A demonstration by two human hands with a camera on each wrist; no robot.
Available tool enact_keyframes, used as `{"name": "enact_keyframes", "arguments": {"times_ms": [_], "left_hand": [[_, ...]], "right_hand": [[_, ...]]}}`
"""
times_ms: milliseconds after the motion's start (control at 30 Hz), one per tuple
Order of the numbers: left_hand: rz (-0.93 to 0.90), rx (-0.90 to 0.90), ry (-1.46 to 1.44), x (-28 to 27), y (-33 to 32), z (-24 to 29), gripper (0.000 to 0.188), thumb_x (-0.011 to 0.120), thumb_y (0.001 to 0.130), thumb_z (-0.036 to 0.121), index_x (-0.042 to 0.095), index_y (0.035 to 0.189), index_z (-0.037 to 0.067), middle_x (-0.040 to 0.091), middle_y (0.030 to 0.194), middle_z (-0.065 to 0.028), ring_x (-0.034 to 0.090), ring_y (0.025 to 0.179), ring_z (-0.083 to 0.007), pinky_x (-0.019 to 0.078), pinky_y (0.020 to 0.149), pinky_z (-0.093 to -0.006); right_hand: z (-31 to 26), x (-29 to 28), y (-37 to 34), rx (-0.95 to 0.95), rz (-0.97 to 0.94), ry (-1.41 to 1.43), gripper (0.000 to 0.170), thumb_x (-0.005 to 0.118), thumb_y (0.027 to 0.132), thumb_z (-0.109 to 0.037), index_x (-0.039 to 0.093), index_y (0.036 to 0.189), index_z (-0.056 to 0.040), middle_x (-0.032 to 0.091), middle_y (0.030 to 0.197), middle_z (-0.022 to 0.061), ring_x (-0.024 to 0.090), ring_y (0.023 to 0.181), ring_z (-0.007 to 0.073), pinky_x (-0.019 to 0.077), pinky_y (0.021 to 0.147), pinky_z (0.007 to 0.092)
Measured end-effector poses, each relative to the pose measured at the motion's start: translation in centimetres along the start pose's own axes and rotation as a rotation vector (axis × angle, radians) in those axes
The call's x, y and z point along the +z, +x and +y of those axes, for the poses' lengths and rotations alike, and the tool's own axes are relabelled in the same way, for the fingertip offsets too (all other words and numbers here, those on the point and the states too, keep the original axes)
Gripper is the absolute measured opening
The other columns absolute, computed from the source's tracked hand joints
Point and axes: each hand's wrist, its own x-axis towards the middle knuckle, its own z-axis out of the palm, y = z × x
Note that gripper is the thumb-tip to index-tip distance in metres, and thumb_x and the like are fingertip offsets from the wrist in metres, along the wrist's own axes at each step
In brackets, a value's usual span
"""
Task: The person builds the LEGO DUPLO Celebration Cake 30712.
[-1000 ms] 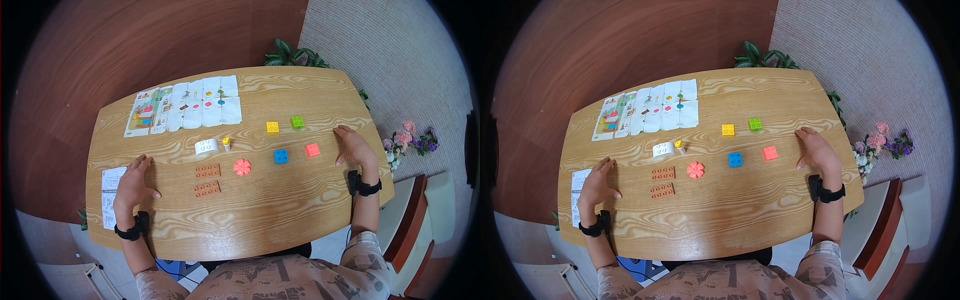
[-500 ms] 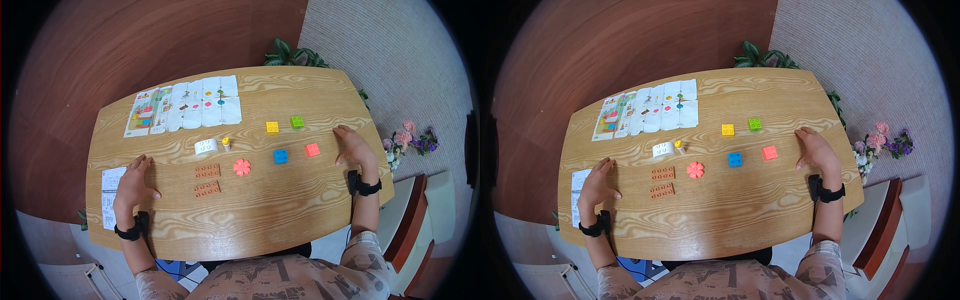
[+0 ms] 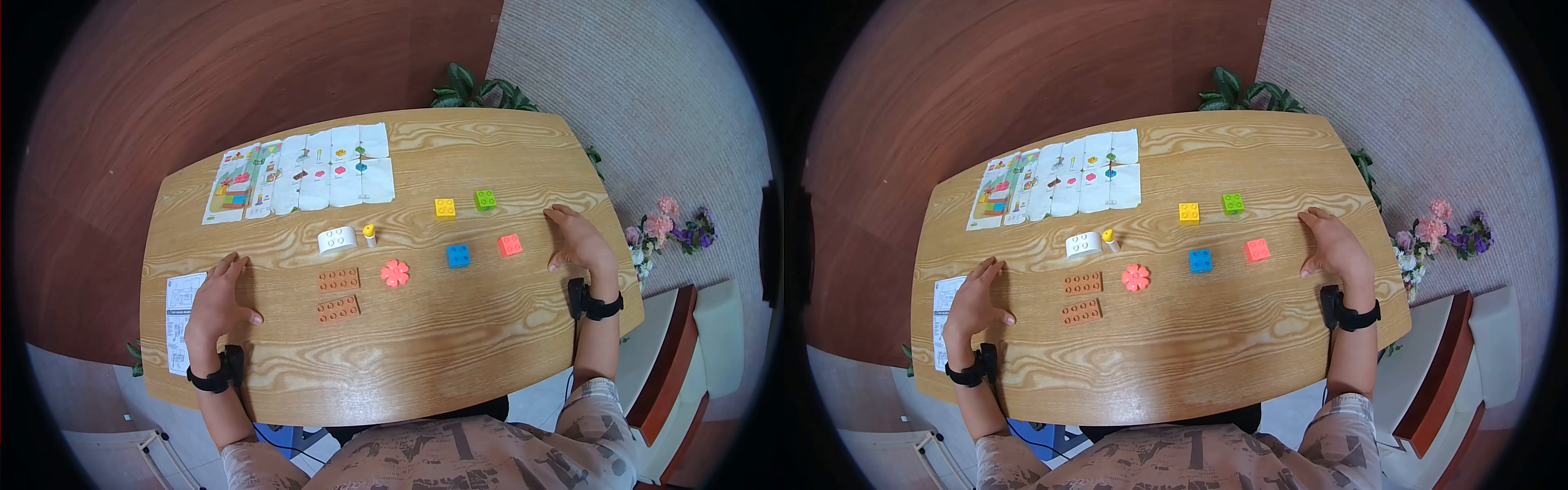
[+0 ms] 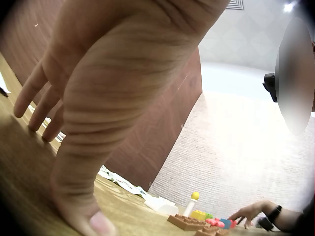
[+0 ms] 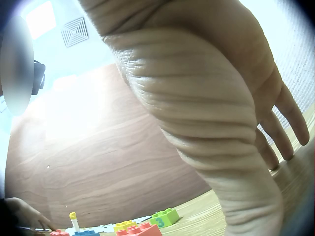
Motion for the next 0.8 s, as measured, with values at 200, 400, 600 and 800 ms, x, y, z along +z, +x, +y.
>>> {"name": "enact_keyframes", "arguments": {"times_ms": [200,400,600,800], "left_hand": [[-0.005,-0.001,-0.002,-0.06,-0.03,0.07,0.126,0.104,0.039,0.009,0.055,0.155,0.006,0.049,0.166,-0.0169,0.048,0.151,-0.0371,0.0467,0.124,-0.0447],[-0.008,-0.005,-0.008,-0.1,-0.05,0.13,0.126,0.104,0.039,0.009,0.055,0.155,0.006,0.048,0.166,-0.017,0.048,0.151,-0.0371,0.0464,0.124,-0.0446],[-0.004,-0.002,-0.002,0.01,-0.02,-0.04,0.126,0.104,0.039,0.009,0.055,0.155,0.007,0.048,0.166,-0.017,0.048,0.151,-0.0373,0.0463,0.124,-0.0445],[-0.006,0.0,-0.002,0.0,-0.03,0.06,0.125,0.104,0.04,0.009,0.055,0.155,0.006,0.048,0.166,-0.0172,0.048,0.151,-0.0376,0.046,0.124,-0.0445]], "right_hand": [[0.18,0.1,0.07,-0.002,-0.003,0.001,0.122,0.104,0.04,-0.006,0.055,0.151,-0.0004,0.051,0.161,0.0243,0.047,0.15,0.042,0.043,0.125,0.0431],[0.33,0.2,0.09,-0.002,-0.006,0.003,0.122,0.103,0.039,-0.006,0.055,0.151,-0.0003,0.05,0.161,0.024,0.046,0.15,0.0427,0.0428,0.125,0.0433],[0.01,0.05,-0.02,0.007,-0.007,0.003,0.121,0.103,0.04,-0.005,0.055,0.151,-0.0003,0.05,0.161,0.024,0.046,0.15,0.0425,0.0426,0.125,0.0431],[-0.06,-0.06,-0.06,0.008,-0.009,0.015,0.122,0.103,0.039,-0.005,0.055,0.151,-0.0002,0.051,0.161,0.024,0.046,0.15,0.0428,0.0424,0.125,0.0432]]}}
